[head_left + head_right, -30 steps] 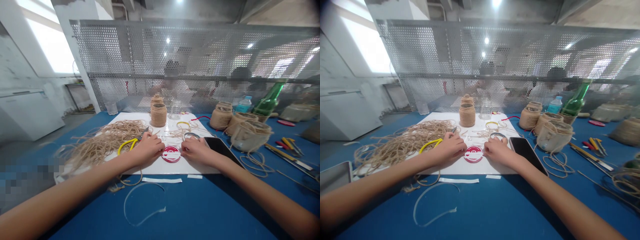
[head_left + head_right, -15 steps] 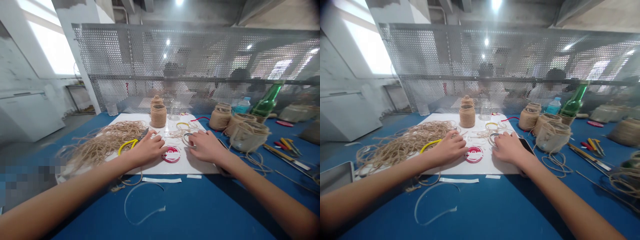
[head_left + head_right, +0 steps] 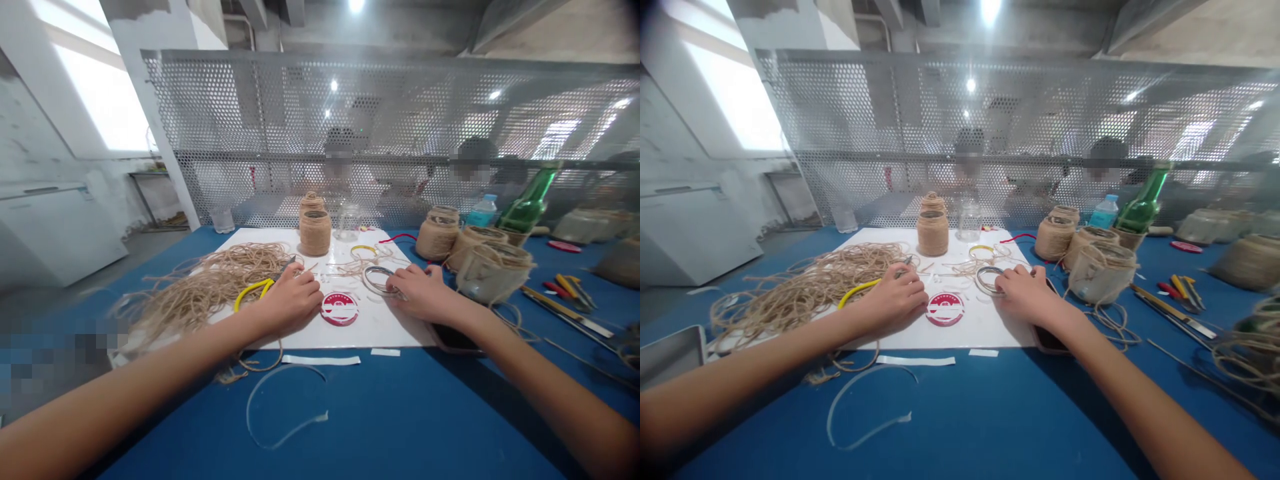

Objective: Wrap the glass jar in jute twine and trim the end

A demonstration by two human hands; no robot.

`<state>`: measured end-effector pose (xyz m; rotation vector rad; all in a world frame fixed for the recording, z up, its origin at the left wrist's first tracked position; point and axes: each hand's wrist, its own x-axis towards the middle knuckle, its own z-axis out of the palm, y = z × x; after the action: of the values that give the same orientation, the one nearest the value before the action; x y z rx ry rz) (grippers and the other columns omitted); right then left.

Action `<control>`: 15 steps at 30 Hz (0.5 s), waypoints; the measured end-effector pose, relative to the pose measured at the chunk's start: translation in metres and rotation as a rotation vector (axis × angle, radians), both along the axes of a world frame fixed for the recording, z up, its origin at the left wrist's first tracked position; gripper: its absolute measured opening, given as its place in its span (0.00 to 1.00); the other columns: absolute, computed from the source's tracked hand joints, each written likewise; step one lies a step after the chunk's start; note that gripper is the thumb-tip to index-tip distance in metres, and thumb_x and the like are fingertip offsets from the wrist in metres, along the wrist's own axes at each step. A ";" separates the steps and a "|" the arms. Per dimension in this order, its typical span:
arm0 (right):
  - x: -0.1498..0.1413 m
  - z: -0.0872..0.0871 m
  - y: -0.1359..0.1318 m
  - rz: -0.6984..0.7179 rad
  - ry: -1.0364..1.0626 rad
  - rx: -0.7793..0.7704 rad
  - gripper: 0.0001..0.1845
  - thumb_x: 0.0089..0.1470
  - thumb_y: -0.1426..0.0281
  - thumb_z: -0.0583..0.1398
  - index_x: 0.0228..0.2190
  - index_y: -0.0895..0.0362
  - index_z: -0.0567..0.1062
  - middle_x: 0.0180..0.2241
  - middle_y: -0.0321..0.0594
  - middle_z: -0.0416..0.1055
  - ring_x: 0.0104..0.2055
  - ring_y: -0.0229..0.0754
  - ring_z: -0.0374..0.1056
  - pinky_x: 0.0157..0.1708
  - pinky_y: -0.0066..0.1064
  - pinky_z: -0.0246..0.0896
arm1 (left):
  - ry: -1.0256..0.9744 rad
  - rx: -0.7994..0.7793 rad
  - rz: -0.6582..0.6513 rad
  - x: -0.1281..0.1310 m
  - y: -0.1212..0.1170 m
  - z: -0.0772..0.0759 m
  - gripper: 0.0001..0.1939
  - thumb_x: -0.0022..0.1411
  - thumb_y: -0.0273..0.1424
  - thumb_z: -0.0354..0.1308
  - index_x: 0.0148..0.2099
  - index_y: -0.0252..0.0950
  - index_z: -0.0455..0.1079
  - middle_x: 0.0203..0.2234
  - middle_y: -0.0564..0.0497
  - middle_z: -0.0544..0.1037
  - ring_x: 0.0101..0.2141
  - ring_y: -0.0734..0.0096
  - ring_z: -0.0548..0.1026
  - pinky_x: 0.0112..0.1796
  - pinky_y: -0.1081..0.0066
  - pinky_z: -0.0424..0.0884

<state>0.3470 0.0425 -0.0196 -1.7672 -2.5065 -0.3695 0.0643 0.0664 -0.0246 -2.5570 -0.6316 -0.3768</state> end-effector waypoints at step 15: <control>-0.007 -0.003 0.005 0.078 0.151 0.094 0.08 0.51 0.73 0.53 0.27 0.55 0.71 0.31 0.38 0.73 0.40 0.45 0.61 0.37 0.39 0.37 | -0.158 -0.116 0.047 0.048 0.009 0.015 0.09 0.61 0.31 0.46 0.35 0.35 0.67 0.31 0.49 0.74 0.36 0.65 0.67 0.42 0.61 0.56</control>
<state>0.3396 0.0476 -0.0227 -1.5946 -2.4032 -0.3306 0.1124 0.0755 -0.0097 -2.6350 -0.7913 -0.5444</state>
